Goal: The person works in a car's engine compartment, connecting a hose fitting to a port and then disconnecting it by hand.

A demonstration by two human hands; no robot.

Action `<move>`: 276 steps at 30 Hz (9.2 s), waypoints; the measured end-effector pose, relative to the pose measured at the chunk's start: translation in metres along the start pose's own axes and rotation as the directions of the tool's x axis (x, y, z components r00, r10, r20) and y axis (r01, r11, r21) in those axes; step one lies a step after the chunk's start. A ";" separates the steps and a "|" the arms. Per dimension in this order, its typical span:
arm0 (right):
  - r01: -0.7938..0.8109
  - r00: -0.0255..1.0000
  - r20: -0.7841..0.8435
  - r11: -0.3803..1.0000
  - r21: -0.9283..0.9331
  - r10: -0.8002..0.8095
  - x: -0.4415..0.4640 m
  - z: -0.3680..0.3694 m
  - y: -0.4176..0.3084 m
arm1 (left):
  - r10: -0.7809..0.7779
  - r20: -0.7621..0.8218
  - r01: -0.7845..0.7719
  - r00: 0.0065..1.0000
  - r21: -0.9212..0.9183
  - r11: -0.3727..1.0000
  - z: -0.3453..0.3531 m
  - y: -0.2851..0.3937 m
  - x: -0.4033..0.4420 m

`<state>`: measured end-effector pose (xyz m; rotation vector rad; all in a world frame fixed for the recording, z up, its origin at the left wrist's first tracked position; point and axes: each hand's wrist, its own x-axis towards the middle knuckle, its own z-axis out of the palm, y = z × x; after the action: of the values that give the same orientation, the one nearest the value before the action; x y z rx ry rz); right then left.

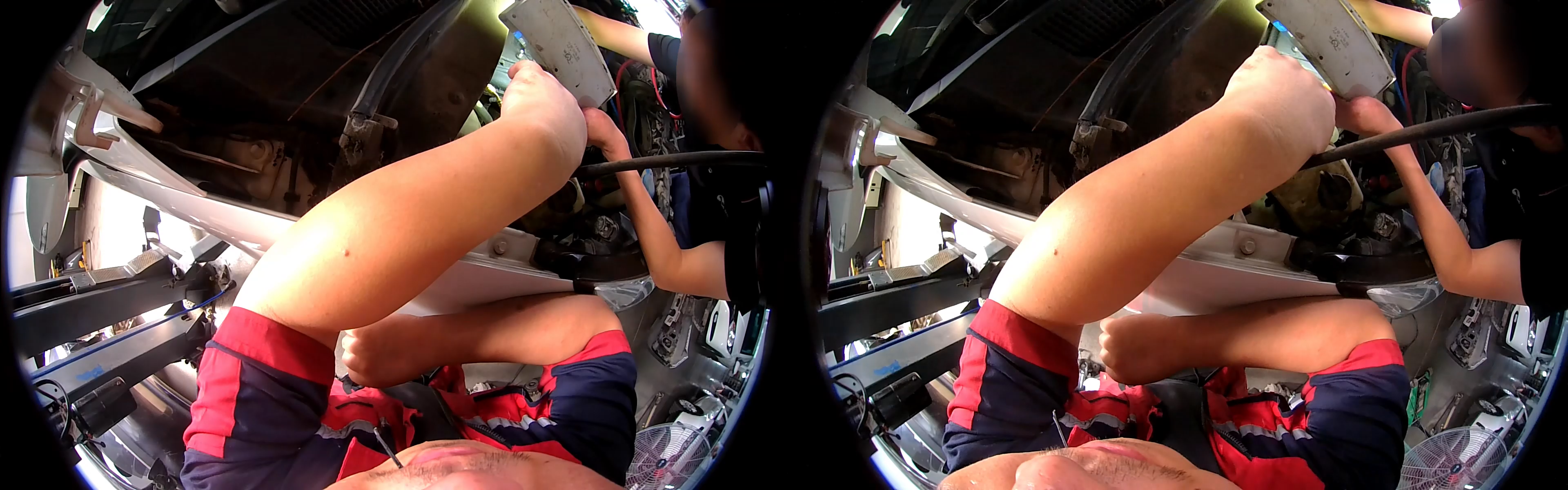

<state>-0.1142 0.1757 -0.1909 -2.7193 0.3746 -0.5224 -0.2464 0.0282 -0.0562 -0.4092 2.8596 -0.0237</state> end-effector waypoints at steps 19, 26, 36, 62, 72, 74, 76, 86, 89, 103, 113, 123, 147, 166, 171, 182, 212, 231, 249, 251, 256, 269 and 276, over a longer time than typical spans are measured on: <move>0.016 0.999 -0.049 0.997 0.069 -0.013 0.000 -0.003 0.002 | -0.013 -0.002 0.013 1.000 -0.006 1.000 0.001 0.000 0.003; 0.006 1.000 -0.016 1.000 0.021 -0.006 0.001 0.000 0.001 | -0.007 0.006 0.007 1.000 -0.001 1.000 -0.001 0.000 0.001; 0.021 0.998 -0.059 1.000 0.016 -0.020 -0.001 0.003 0.000 | -0.019 -0.001 0.018 1.000 -0.028 0.999 0.000 0.001 0.002; 0.029 0.997 -0.066 1.000 -0.011 -0.029 -0.001 0.004 0.000 | 0.004 -0.017 -0.004 1.000 0.023 1.000 0.002 0.000 0.003; 0.008 0.999 -0.044 1.000 0.029 -0.007 -0.001 0.002 0.000 | 0.014 -0.035 -0.013 0.999 0.048 0.999 0.005 0.002 0.005; 0.010 0.999 -0.039 0.999 0.042 -0.009 0.000 0.001 0.000 | 0.010 -0.047 -0.007 0.999 0.049 0.999 0.008 0.002 0.008; 0.005 0.999 -0.052 0.998 0.058 -0.002 0.000 0.002 0.001 | 0.000 -0.044 0.002 0.999 0.046 0.999 0.008 0.002 0.009; 0.014 0.998 -0.066 0.999 0.047 -0.011 0.000 0.001 0.001 | 0.005 -0.044 -0.004 0.999 0.031 1.000 0.008 0.001 0.008; 0.018 0.998 -0.068 0.998 0.053 -0.014 0.000 0.002 0.001 | -0.001 -0.045 0.002 0.999 0.019 1.000 0.008 0.001 0.009; 0.033 0.996 -0.090 0.998 0.048 -0.028 0.000 -0.002 0.002 | -0.002 -0.037 0.003 0.999 0.022 1.000 0.008 0.002 0.010; 0.042 0.994 -0.102 0.997 0.060 -0.036 -0.001 0.000 0.002 | -0.019 -0.057 0.019 0.998 0.011 1.000 0.011 0.003 0.011; 0.048 0.994 -0.100 0.998 0.041 -0.044 0.000 -0.001 0.001 | -0.004 -0.051 0.005 0.999 0.008 1.000 0.009 0.001 0.011; 0.090 0.967 -0.235 0.995 -0.033 -0.095 0.001 0.014 0.002 | -0.032 -0.106 0.031 0.994 -0.010 0.999 0.017 0.000 0.014; 0.065 0.992 0.122 0.972 -0.227 -0.038 0.002 -0.018 -0.005 | 0.040 -0.308 -0.005 0.951 0.111 0.994 0.013 0.002 0.001; 0.091 0.992 0.112 0.967 -0.238 -0.065 0.003 -0.012 0.000 | 0.064 -0.330 -0.024 0.942 0.123 0.992 0.011 0.005 -0.001; 0.061 0.994 0.108 0.967 -0.248 -0.035 0.003 -0.009 0.001 | 0.063 -0.287 -0.023 0.956 0.141 0.990 0.010 0.005 0.000; 0.071 0.989 0.146 0.962 -0.262 -0.033 0.003 -0.020 -0.005 | 0.051 -0.275 -0.012 0.960 0.142 0.990 0.009 0.005 0.001; 0.075 0.997 0.042 0.968 -0.241 -0.067 0.002 -0.018 -0.004 | 0.057 -0.261 -0.004 0.964 0.201 0.980 0.006 0.008 -0.001; 0.096 0.995 -0.004 0.965 -0.244 -0.100 0.003 -0.015 -0.003 | 0.042 -0.242 -0.004 0.969 0.155 0.988 0.005 0.009 0.000; 0.097 0.994 -0.022 0.966 -0.239 -0.105 0.002 -0.015 -0.003 | 0.047 -0.251 -0.010 0.967 0.146 0.989 0.006 0.008 0.001; 0.093 0.990 -0.078 0.964 -0.247 -0.115 0.003 -0.007 -0.001 | 0.052 -0.249 -0.008 0.967 0.172 0.985 0.006 0.008 0.001; 0.101 0.994 -0.024 0.964 -0.246 -0.110 0.008 -0.007 0.000 | 0.076 -0.238 -0.042 0.968 0.147 0.988 0.008 0.005 0.003; 0.059 0.996 0.076 0.952 -0.300 -0.038 0.008 -0.016 -0.002 | -0.037 -0.121 0.052 0.992 0.117 0.992 -0.003 0.016 0.001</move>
<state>-0.1126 0.1704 -0.1735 -3.0396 0.3990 -0.4107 -0.2523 0.0435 -0.0548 -0.4614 2.9453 -0.2349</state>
